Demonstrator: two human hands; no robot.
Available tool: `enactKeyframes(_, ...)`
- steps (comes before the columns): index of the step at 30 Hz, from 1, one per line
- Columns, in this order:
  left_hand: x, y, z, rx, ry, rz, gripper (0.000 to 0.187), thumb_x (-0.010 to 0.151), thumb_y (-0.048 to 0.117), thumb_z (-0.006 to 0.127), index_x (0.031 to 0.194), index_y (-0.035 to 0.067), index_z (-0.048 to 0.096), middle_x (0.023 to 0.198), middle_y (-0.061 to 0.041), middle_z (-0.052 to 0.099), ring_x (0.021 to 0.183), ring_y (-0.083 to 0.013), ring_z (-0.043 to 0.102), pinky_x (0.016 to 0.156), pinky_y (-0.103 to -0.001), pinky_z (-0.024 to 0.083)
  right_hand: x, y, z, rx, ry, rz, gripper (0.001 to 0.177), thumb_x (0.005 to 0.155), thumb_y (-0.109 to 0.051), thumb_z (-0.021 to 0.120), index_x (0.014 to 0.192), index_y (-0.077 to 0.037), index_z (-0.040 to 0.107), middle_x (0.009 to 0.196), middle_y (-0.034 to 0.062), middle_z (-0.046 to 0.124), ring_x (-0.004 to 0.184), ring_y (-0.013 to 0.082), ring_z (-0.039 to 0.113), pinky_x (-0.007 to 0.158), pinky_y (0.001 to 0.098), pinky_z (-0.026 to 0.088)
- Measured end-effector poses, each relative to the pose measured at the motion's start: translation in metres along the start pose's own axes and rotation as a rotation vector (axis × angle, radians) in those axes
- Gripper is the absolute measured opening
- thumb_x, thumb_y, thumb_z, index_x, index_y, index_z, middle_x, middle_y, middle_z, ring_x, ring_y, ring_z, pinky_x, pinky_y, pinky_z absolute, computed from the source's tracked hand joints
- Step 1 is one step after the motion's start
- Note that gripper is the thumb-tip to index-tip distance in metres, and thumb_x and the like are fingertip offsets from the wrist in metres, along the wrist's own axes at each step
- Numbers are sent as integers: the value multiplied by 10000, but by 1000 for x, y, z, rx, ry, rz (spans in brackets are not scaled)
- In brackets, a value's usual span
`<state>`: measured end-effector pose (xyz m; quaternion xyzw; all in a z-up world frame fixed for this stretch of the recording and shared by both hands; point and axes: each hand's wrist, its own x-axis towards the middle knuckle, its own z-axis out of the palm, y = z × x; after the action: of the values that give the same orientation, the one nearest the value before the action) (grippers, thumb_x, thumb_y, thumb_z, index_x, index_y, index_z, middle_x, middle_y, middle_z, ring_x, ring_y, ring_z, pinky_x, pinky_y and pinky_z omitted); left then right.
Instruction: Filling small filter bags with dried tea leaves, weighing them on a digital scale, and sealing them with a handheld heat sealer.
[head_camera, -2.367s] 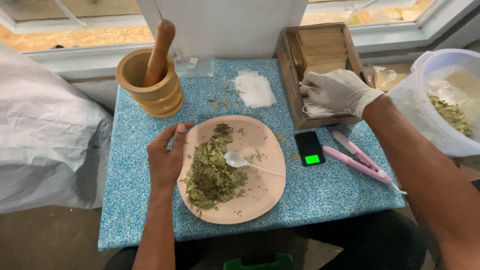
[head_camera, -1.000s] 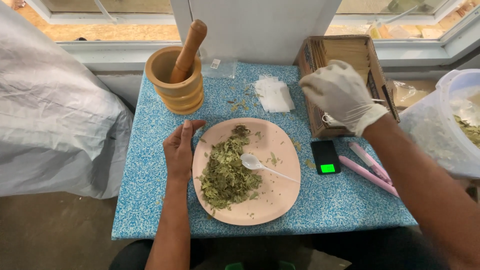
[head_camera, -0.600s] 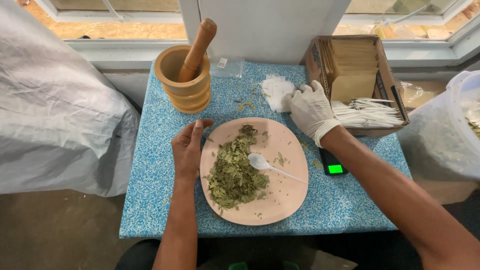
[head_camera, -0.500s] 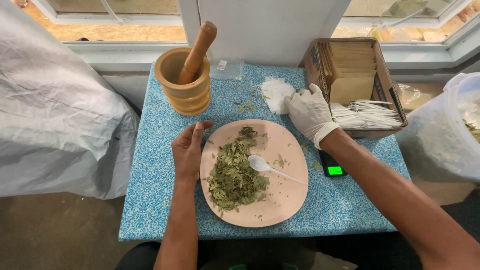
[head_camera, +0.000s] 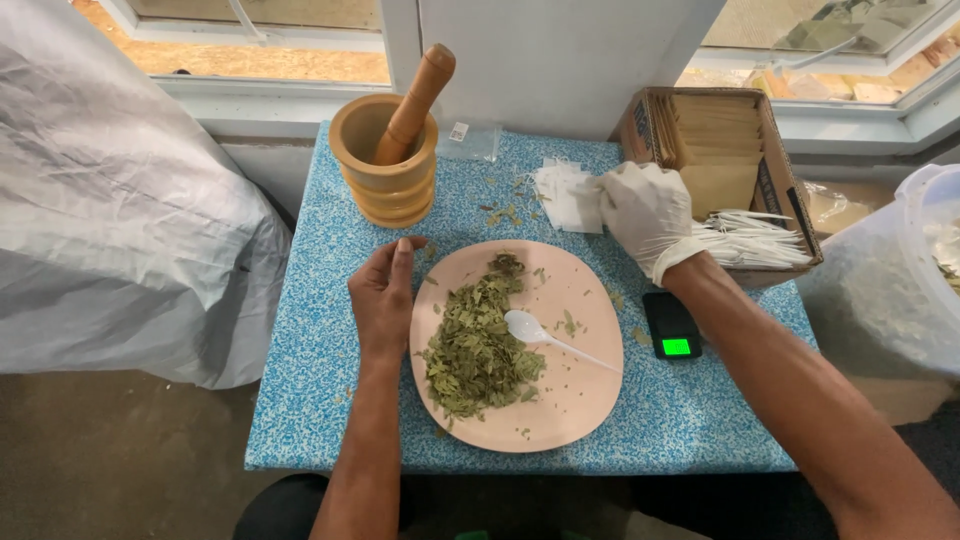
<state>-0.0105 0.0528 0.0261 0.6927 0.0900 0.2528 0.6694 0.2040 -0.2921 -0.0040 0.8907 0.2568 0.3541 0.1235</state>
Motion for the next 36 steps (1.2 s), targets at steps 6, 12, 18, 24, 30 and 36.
enactKeyframes(6, -2, 28, 4, 133, -16, 83, 269, 1158, 328, 688, 1236, 128, 849, 1203, -150, 841, 1263, -346, 761, 1128, -586, 550, 43, 14, -88, 770, -335, 531, 179, 1115, -439, 678, 1251, -425, 793, 1109, -178, 721, 1096, 108, 728, 920, 360, 606)
enactKeyframes(12, -21, 67, 39, -151, -482, -128, 440, 1060, 439, 761, 1336, 101, 824, 1191, -143, 837, 1136, -228, 757, 1004, -492, 638, 31, -33, -225, 1478, -391, 877, 218, 1145, -144, 666, 1309, -78, 793, 985, 78, 682, 855, 119, 616, 693, 285, 573)
enactKeyframes(18, -45, 55, 74, -485, -469, -363, 572, 1007, 422, 848, 1374, -11, 786, 1154, -216, 809, 1168, -321, 775, 1059, -499, 612, -4, -57, -223, 1669, -445, 1031, 138, 1095, -162, 754, 1214, -110, 800, 881, 76, 712, 767, 145, 687, 576, 219, 459)
enactKeyframes(24, -49, 58, 76, -493, -269, -265, 392, 958, 284, 919, 1201, -15, 847, 956, -146, 843, 976, -188, 782, 927, -350, 647, -17, -63, -210, 1701, -517, 1051, 159, 1100, -151, 736, 1215, -98, 832, 897, 128, 794, 807, 162, 708, 587, 245, 435)
enactKeyframes(30, -41, 41, 76, -326, -240, -139, 290, 958, 224, 938, 1082, -26, 860, 849, -127, 815, 875, -120, 709, 848, -338, 651, -22, -61, -220, 1571, -146, 795, 339, 1069, -37, 734, 1408, -41, 728, 1187, 135, 778, 1129, 185, 714, 841, 290, 586)
enactKeyframes(36, -38, 46, 66, -170, -300, -84, 308, 932, 314, 958, 1019, 30, 875, 823, -114, 821, 863, -138, 754, 878, -374, 658, -33, -67, -242, 1310, -48, 464, 444, 865, -185, 978, 1269, -113, 810, 1171, 100, 763, 1179, 251, 668, 923, 373, 562)
